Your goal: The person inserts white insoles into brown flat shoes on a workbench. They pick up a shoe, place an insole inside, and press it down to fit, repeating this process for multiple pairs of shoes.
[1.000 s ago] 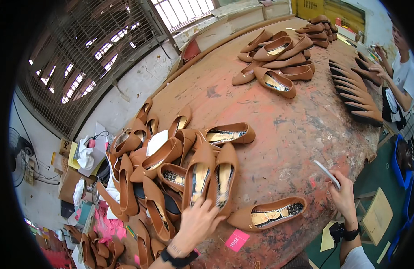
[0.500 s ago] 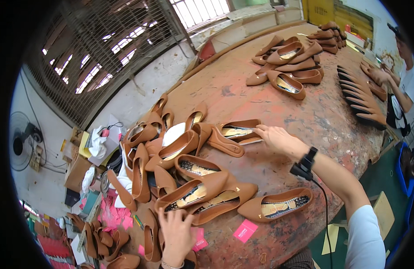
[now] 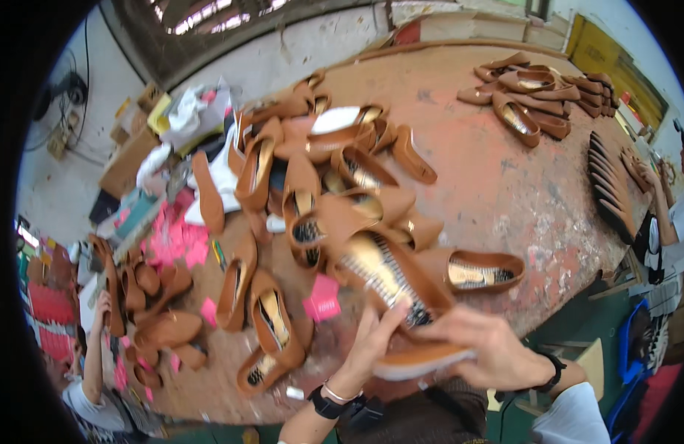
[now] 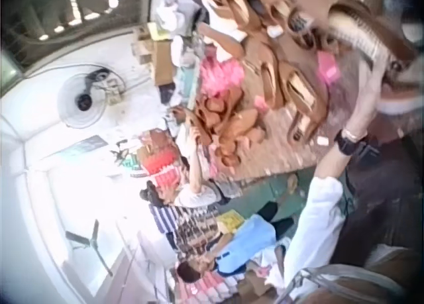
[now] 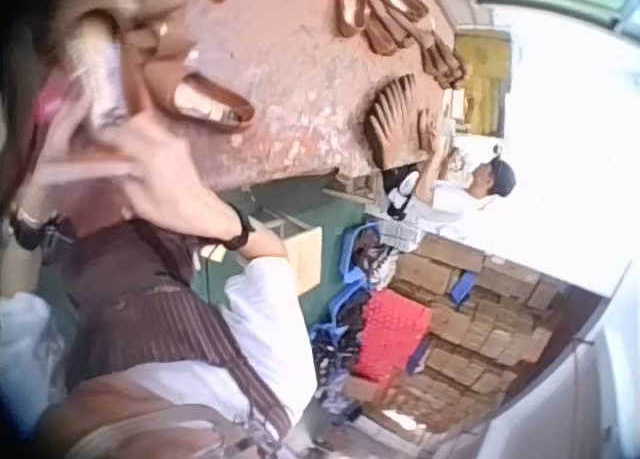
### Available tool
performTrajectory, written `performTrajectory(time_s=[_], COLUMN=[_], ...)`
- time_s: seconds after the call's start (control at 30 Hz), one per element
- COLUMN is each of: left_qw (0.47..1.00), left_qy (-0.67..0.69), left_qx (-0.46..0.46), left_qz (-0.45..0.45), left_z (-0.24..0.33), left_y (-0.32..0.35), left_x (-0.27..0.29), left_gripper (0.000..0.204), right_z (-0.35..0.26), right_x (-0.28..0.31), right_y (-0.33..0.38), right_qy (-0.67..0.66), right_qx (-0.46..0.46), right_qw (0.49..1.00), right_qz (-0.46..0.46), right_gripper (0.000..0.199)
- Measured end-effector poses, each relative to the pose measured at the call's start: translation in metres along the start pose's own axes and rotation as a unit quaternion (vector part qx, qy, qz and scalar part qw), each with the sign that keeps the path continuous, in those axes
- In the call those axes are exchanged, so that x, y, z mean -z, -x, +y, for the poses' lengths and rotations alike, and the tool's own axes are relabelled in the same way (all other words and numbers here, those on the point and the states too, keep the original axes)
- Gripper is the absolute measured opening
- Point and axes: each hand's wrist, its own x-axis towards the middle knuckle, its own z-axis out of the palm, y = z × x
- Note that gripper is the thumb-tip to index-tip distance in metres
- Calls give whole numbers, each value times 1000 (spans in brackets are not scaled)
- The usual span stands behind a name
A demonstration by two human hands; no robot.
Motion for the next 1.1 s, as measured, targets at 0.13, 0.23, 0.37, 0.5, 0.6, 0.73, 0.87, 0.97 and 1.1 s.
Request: performTrajectory(time_s=[0.13, 0.23, 0.37, 0.5, 0.6, 0.73, 0.87, 0.97, 1.1], left_qw=[998, 984, 951, 868, 768, 692, 730, 771, 805], left_qy=[-57, 11, -246, -471, -578, -641, -579, -532, -475], left_qx=[-2, 163, 186, -46, -182, -272, -304, -295, -314], left_qz=[20, -73, -11, 154, 205, 190, 197, 188, 169], left_z=[7, 4, -17, -30, -49, -109, -118, -110, -111], left_y=[59, 95, 120, 150, 172, 182, 181, 172, 168], left_x=[35, 96, 129, 134, 120, 142, 162, 158, 156], left_gripper=[51, 55, 47, 50, 84, 103, 108, 120, 133], right_z=[3, 16, 25, 25, 34, 56, 55, 53, 53], right_x=[13, 10, -16, -51, -96, -161, -200, -223, -236], right_y=[36, 40, 34, 20, 17, 15, 8, 9, 10], right_qy=[-324, -356, -231, 170, 167, 108, 82, 42, 60], right_qx=[-200, -212, -188, 14, 139, 187, 185, 157, 127], right_qw=[923, 908, 954, 982, 968, 961, 957, 966, 964], right_qz=[-53, 62, -19, -86, -127, -173, -206, -200, -225], right_gripper=[48, 66, 59, 45, 38, 28, 26, 28, 32])
